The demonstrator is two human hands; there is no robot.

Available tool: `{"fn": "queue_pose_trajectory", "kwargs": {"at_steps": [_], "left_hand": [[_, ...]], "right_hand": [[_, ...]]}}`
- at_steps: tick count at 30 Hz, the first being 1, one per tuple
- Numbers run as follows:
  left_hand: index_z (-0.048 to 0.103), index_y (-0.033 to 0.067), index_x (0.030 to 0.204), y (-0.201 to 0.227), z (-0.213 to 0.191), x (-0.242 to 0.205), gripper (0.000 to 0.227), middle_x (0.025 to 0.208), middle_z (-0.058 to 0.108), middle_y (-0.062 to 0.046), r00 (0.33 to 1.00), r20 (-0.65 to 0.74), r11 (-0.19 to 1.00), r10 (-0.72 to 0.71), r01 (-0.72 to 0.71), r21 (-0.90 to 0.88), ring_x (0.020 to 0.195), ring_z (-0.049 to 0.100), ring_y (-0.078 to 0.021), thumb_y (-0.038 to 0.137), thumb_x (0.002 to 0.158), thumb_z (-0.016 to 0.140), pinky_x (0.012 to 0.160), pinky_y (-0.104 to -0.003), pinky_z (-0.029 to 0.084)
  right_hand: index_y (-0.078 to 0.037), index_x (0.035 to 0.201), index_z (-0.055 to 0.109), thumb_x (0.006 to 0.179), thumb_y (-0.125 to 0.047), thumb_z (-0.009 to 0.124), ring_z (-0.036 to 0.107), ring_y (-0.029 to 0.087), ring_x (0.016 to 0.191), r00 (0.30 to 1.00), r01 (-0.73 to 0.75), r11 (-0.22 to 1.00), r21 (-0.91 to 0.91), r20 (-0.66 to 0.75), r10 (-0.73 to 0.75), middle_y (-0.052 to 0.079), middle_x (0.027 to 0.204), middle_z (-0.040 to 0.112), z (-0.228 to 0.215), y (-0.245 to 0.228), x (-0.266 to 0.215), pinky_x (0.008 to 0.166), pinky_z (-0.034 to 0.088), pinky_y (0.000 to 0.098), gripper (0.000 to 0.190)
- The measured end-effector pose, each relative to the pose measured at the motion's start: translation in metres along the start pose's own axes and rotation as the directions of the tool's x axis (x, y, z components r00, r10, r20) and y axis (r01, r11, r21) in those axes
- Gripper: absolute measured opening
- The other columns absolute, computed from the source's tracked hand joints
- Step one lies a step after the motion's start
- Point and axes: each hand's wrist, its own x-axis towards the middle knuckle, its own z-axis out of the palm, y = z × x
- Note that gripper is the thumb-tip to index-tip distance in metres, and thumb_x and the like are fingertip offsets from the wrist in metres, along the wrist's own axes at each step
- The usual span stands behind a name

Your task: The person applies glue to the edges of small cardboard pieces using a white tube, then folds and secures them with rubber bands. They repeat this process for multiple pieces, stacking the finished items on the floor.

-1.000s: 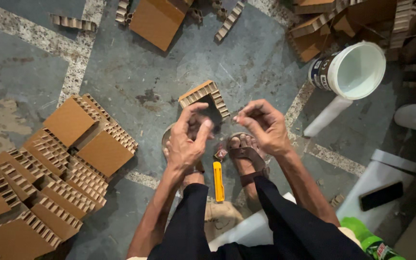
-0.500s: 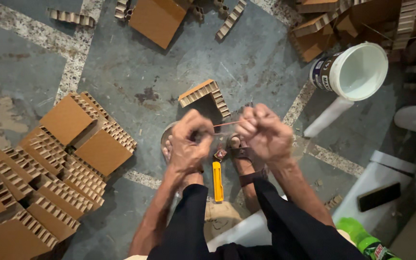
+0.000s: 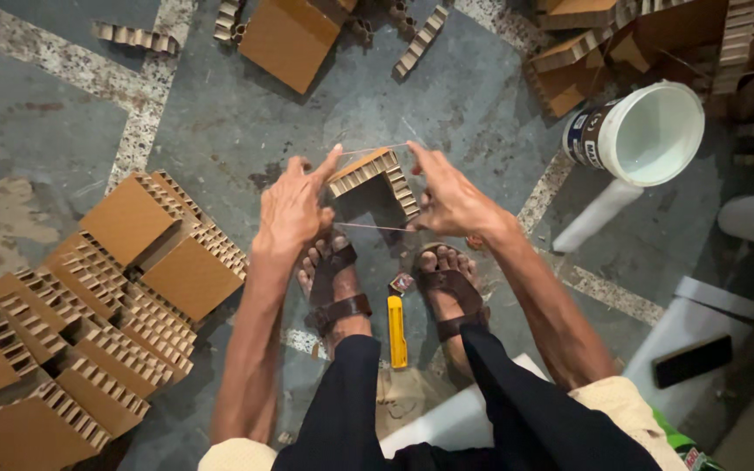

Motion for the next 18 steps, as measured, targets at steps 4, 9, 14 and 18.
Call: {"fn": "queue_pose_trajectory", "kwargs": {"at_steps": [4,9,14,18], "left_hand": [[0.075,0.0208,0.124,-0.021,0.038,0.013,0.058,0.117,0.071,-0.014,0.946,-0.263,0.951,0.190,-0.244,-0.190,0.105,0.070,-0.0343,0.009,0.067,0.076,0.089,-0.043,0.057],[0.077,0.0024,0.099,-0.004,0.053,0.008,0.029,0.080,0.073,-0.013,0.971,-0.223,0.841,-0.085,-0.050,-0.539,0.070,0.070,-0.0240,0.023,0.080,0.083,0.068,-0.036,0.055],[0.077,0.0033,0.104,0.041,0.046,-0.016,0.031,0.081,0.077,-0.010,0.966,-0.188,0.723,-0.175,-0.003,-0.691,0.068,0.071,-0.0165,0.028,0.086,0.078,0.063,-0.032,0.056],[0.065,-0.0025,0.117,0.070,0.042,-0.034,0.056,0.093,0.077,-0.017,0.968,-0.242,0.697,-0.063,-0.131,-0.705,0.080,0.077,-0.0229,0.030,0.078,0.089,0.070,-0.036,0.060]], "right_hand": [[-0.002,0.153,0.035,0.062,-0.017,0.096,0.057,0.036,0.121,0.972,0.217,0.975,-0.037,-0.082,-0.220,0.022,0.135,0.055,0.021,0.034,0.007,0.102,0.049,0.0434,0.110],[-0.005,0.154,0.044,0.071,-0.025,0.089,0.061,0.025,0.127,0.990,-0.135,0.831,0.540,0.032,0.140,0.017,0.142,0.062,0.025,0.059,-0.014,0.109,0.051,0.0385,0.096],[0.000,0.134,0.059,0.085,-0.031,0.085,0.066,0.018,0.106,0.985,0.012,0.829,0.559,-0.151,0.088,0.012,0.119,0.070,0.038,0.053,-0.032,0.093,0.056,0.0343,0.063],[0.000,0.111,0.072,0.090,-0.032,0.075,0.072,0.017,0.071,0.887,-0.290,0.839,0.460,-0.200,0.417,0.008,0.085,0.077,0.045,0.033,-0.027,0.064,0.060,0.0306,0.039]]}}
